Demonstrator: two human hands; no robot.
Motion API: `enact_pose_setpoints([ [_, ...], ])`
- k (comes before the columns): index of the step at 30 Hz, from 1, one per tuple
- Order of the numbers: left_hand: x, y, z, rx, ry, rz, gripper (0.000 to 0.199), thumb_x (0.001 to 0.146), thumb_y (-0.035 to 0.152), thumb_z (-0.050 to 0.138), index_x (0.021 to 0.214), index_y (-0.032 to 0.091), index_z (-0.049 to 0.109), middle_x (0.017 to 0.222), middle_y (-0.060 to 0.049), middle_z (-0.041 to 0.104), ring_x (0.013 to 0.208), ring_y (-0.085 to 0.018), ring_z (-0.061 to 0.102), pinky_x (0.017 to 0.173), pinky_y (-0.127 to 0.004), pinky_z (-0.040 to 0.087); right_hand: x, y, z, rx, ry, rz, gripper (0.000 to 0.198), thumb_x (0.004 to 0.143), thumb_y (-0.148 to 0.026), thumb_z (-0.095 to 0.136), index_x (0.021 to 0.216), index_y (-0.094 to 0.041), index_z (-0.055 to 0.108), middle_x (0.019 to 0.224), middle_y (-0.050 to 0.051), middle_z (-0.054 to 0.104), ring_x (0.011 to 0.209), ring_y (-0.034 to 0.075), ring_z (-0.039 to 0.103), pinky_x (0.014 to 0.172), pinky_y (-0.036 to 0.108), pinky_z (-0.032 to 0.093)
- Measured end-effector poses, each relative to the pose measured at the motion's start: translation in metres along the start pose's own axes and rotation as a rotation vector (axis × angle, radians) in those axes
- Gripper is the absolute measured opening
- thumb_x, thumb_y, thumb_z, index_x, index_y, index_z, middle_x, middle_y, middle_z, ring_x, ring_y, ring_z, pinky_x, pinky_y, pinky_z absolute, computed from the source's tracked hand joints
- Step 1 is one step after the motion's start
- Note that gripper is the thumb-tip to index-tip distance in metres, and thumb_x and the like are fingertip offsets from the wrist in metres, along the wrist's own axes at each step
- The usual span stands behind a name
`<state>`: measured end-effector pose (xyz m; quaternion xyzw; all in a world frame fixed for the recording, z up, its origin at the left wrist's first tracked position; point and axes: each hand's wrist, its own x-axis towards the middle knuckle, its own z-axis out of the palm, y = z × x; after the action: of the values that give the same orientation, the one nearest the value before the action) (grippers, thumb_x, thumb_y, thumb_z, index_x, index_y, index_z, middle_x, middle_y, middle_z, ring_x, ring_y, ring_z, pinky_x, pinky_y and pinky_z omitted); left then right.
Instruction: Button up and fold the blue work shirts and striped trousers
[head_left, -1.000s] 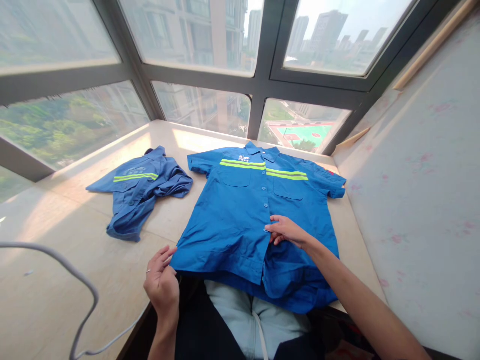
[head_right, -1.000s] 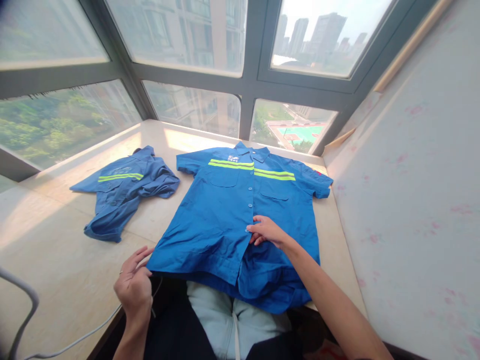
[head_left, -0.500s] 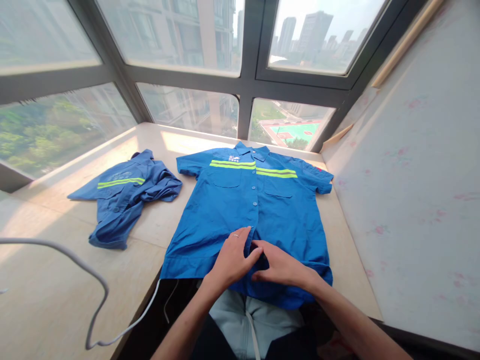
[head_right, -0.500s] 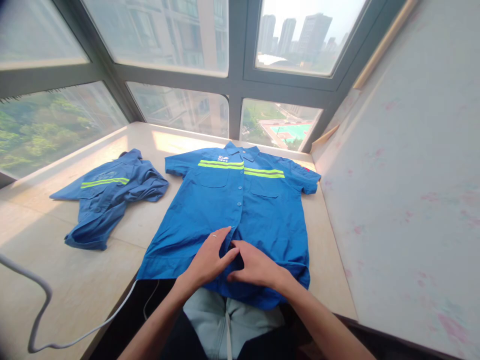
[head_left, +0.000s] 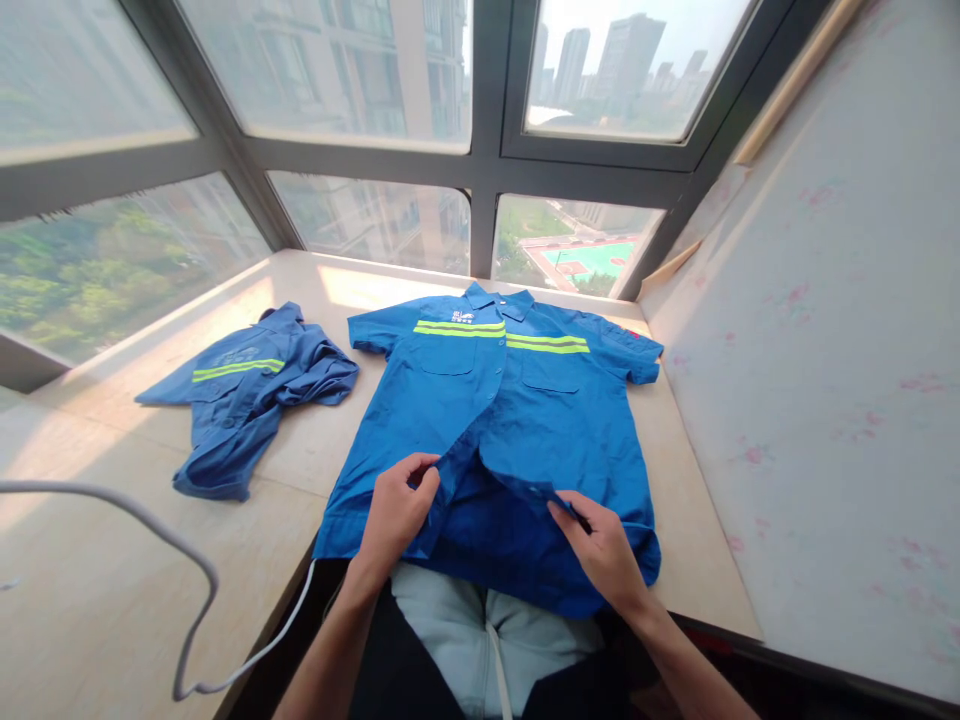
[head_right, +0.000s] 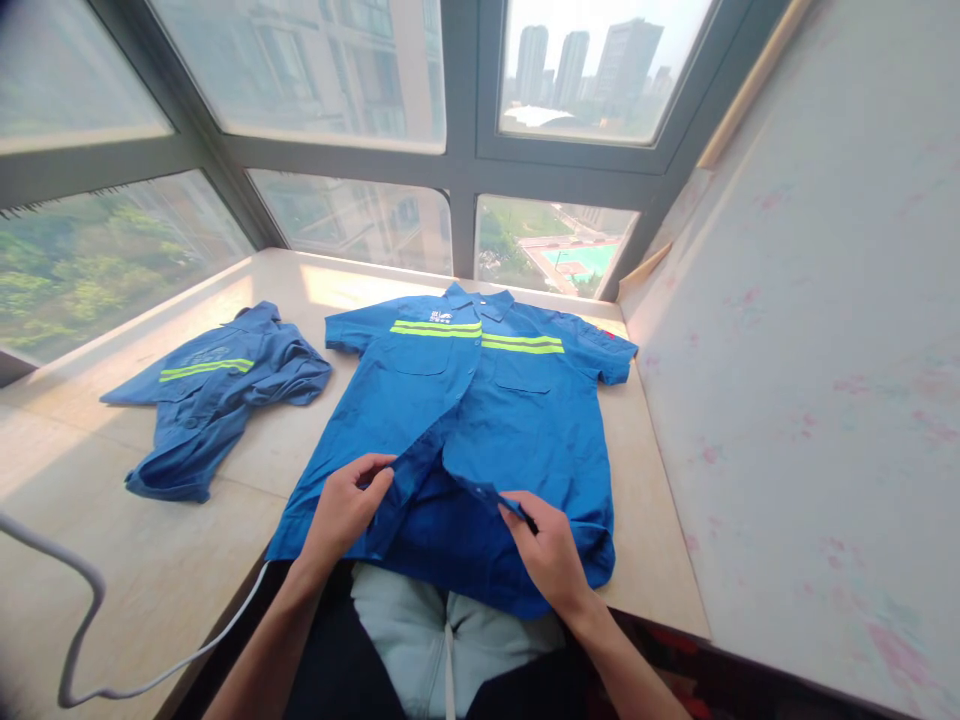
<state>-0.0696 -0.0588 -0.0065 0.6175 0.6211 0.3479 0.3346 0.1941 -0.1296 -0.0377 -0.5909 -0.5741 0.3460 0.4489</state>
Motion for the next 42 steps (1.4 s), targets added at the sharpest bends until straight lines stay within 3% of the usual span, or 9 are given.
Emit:
enact_pose_setpoints([
  [4,-0.006,0.022,-0.012,-0.009,0.09,0.042,0.03,0.084,0.035,0.055,0.099,0.016,0.074,0.078,-0.003,0.072,0.069,-0.018,0.065,0.069,-0.029,0.053,0.012,-0.008,-0.01,0.503,0.776,0.269,0.036,0.085,-0.044,0.066,0.106,-0.016,0.069,0.088,0.004,0.074,0.091,0.024,0.07,0.087,0.04,0.056],
  [7,-0.018,0.042,0.01,0.126,-0.056,0.197,0.032,0.088,0.026,0.049,0.108,0.018,0.073,0.085,-0.005,0.071,0.075,-0.018,0.065,0.073,-0.029,0.051,0.004,-0.007,-0.001,0.558,0.96,0.183,0.037,0.086,-0.043,0.065,0.111,-0.016,0.067,0.09,0.004,0.073,0.091,0.022,0.07,0.089,0.042,0.055],
  [12,-0.032,0.053,0.079,0.451,-0.68,0.331,0.032,0.082,0.015,0.049,0.1,0.018,0.075,0.095,-0.013,0.072,0.084,-0.026,0.069,0.074,-0.035,0.052,-0.026,0.004,0.011,0.026,0.642,-0.217,0.015,0.078,-0.033,0.074,0.082,-0.018,0.073,0.076,0.005,0.072,0.072,0.023,0.067,0.071,0.037,0.056],
  [15,-0.029,0.047,0.098,0.4,-0.812,0.356,0.032,0.079,0.014,0.051,0.1,0.019,0.074,0.096,-0.012,0.074,0.082,-0.026,0.069,0.072,-0.034,0.05,-0.034,0.005,0.007,-0.032,0.464,-0.282,0.01,0.08,-0.029,0.072,0.08,-0.02,0.074,0.075,0.005,0.071,0.07,0.021,0.066,0.071,0.035,0.055],
  [19,-0.014,0.04,0.081,0.143,-0.637,0.331,0.024,0.085,0.017,0.049,0.094,0.019,0.071,0.085,-0.004,0.072,0.077,-0.017,0.065,0.072,-0.026,0.047,-0.027,-0.001,0.0,0.248,0.519,0.032,0.027,0.085,-0.039,0.067,0.104,-0.019,0.071,0.091,0.005,0.073,0.082,0.022,0.067,0.081,0.036,0.054],
  [22,-0.011,0.03,0.058,0.179,-0.592,0.37,0.026,0.085,0.025,0.058,0.108,0.019,0.067,0.093,-0.005,0.07,0.087,-0.019,0.063,0.079,-0.028,0.048,-0.016,-0.006,-0.003,0.498,0.521,0.192,0.046,0.083,-0.046,0.069,0.12,-0.021,0.063,0.104,0.005,0.071,0.092,0.021,0.066,0.088,0.037,0.053],
  [28,-0.044,-0.005,0.045,0.401,-0.612,0.547,0.073,0.071,0.025,0.079,0.138,0.022,0.049,0.135,-0.015,0.056,0.121,-0.032,0.052,0.098,-0.046,0.045,-0.003,-0.002,-0.015,0.556,0.428,0.392,0.045,0.072,-0.052,0.077,0.1,-0.018,0.067,0.086,0.001,0.07,0.077,0.016,0.063,0.074,0.028,0.053],
  [33,-0.056,-0.022,0.053,0.43,-0.513,0.638,0.055,0.078,0.011,0.069,0.13,0.023,0.059,0.137,-0.015,0.056,0.122,-0.032,0.053,0.096,-0.048,0.045,-0.004,0.0,-0.019,0.479,0.314,0.407,0.037,0.069,-0.046,0.081,0.088,-0.016,0.069,0.067,-0.003,0.062,0.058,0.011,0.051,0.053,0.021,0.044],
  [42,-0.06,-0.03,0.05,0.117,-0.241,0.561,0.028,0.089,0.014,0.054,0.107,0.021,0.074,0.096,-0.009,0.068,0.088,-0.019,0.061,0.077,-0.032,0.05,-0.017,-0.002,-0.017,0.48,0.362,0.37,0.03,0.068,-0.041,0.079,0.08,-0.017,0.065,0.062,-0.005,0.056,0.056,0.01,0.047,0.052,0.021,0.039],
])
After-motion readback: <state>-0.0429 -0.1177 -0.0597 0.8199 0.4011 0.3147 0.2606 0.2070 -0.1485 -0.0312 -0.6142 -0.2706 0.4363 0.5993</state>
